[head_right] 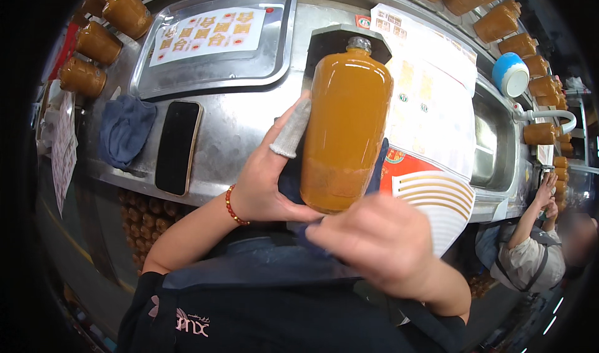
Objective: The person holds a brown bottle and applies a small red sticker and a larger transparent label to its surface. They smooth the labels with a blue cloth and rotate the bottle to inspect the placement. The person then places the bottle on a conveyor belt and picks up another bottle to repeat the process.
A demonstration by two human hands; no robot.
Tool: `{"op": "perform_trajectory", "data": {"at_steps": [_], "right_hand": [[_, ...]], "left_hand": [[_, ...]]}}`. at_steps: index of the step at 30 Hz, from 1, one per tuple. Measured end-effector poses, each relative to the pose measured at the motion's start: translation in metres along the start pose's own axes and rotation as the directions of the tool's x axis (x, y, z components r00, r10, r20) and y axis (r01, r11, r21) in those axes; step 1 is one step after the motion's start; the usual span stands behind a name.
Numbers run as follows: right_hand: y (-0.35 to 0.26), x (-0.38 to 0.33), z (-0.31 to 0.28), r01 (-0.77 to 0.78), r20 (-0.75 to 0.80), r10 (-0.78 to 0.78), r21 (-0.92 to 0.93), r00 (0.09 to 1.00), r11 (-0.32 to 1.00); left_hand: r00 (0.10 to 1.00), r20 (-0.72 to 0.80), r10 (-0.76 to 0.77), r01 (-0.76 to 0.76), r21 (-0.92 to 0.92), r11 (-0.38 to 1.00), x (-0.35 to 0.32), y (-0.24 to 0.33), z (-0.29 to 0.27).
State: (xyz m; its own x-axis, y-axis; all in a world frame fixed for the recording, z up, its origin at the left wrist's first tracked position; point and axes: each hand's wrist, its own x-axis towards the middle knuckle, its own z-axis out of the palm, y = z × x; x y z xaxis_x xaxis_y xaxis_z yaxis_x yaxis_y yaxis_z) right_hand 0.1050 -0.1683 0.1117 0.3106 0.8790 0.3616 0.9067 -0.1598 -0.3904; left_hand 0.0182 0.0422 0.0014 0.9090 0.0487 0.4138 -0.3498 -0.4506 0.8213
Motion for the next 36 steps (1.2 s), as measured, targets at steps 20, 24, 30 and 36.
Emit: {"op": "perform_trajectory", "data": {"at_steps": [20,24,30,36], "right_hand": [[0.012,-0.011,-0.001,-0.06,-0.147,0.047,-0.084,0.988,0.995],[0.011,-0.011,0.003,0.013,-0.12,-0.026,-0.107,0.992,0.994],[0.011,-0.009,0.002,0.075,-0.084,-0.094,-0.2,0.992,0.977],[0.009,-0.007,0.002,0.06,-0.092,-0.08,-0.196,0.993,0.979]], "left_hand": [[0.984,-0.112,0.136,-0.132,0.047,0.99,0.004,0.005,0.021],[0.988,-0.109,0.107,-0.108,-0.006,0.994,0.0,0.001,0.019],[0.987,-0.111,0.119,-0.115,0.041,0.993,0.0,0.001,0.018],[0.987,-0.109,0.117,-0.114,0.034,0.993,0.0,0.001,0.017]]}}
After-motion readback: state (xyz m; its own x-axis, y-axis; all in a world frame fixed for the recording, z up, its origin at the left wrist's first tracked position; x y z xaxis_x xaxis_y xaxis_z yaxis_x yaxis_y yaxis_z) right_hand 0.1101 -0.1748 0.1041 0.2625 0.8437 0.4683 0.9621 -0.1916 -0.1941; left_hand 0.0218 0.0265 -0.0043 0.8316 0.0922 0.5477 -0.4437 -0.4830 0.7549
